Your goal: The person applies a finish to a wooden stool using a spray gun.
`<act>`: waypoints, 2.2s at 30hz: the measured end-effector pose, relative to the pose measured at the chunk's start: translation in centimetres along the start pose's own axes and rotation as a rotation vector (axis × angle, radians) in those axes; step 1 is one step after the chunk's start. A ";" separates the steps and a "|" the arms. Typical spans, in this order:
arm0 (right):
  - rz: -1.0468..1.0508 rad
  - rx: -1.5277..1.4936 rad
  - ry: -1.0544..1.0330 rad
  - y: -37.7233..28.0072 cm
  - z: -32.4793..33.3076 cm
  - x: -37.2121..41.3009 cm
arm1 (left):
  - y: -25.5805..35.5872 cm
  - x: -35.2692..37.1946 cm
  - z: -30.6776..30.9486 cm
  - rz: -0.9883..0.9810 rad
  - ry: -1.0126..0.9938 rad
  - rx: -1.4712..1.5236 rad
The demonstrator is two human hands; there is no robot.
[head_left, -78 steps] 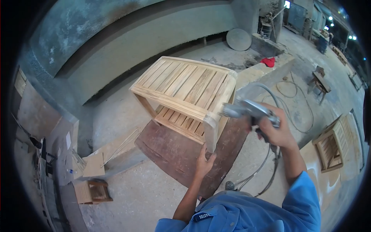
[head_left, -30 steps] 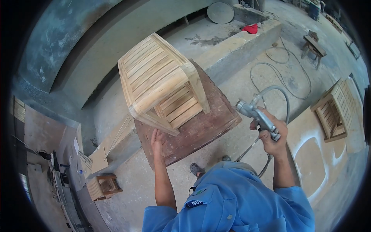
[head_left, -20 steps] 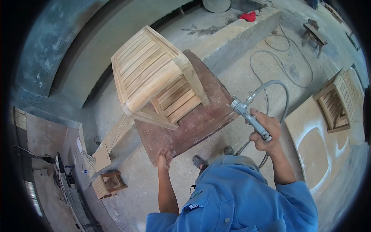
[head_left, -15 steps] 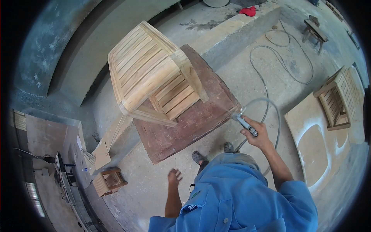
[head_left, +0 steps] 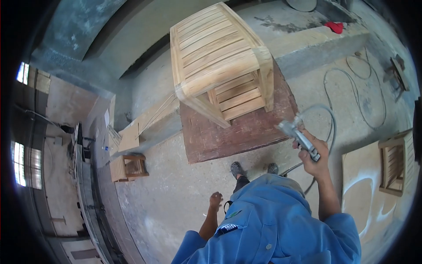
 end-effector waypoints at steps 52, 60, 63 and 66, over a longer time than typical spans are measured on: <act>-0.092 -0.039 0.563 3.4 -8.3 -1.1 | 82.4 14.6 -10.1 -1.051 -0.110 -0.125; 0.034 -0.156 0.395 1.1 -14.5 -2.8 | 86.9 13.4 -10.3 -0.989 -0.109 -0.224; 0.077 -0.190 0.284 -0.9 -16.1 -3.5 | 88.2 12.8 -10.5 -0.992 -0.105 -0.240; 0.053 -0.221 0.166 -1.3 -17.7 -4.9 | 89.1 12.5 -10.3 -0.991 -0.095 -0.247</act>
Point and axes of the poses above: each hand's wrist, its own x-axis away from the middle knuckle, its own z-axis out of the back of the hand, y = z × x, the point moved 7 cm from there along -x, towards the middle knuckle, and after that the axes turned 10 degrees about x, right-handed, at the moved point
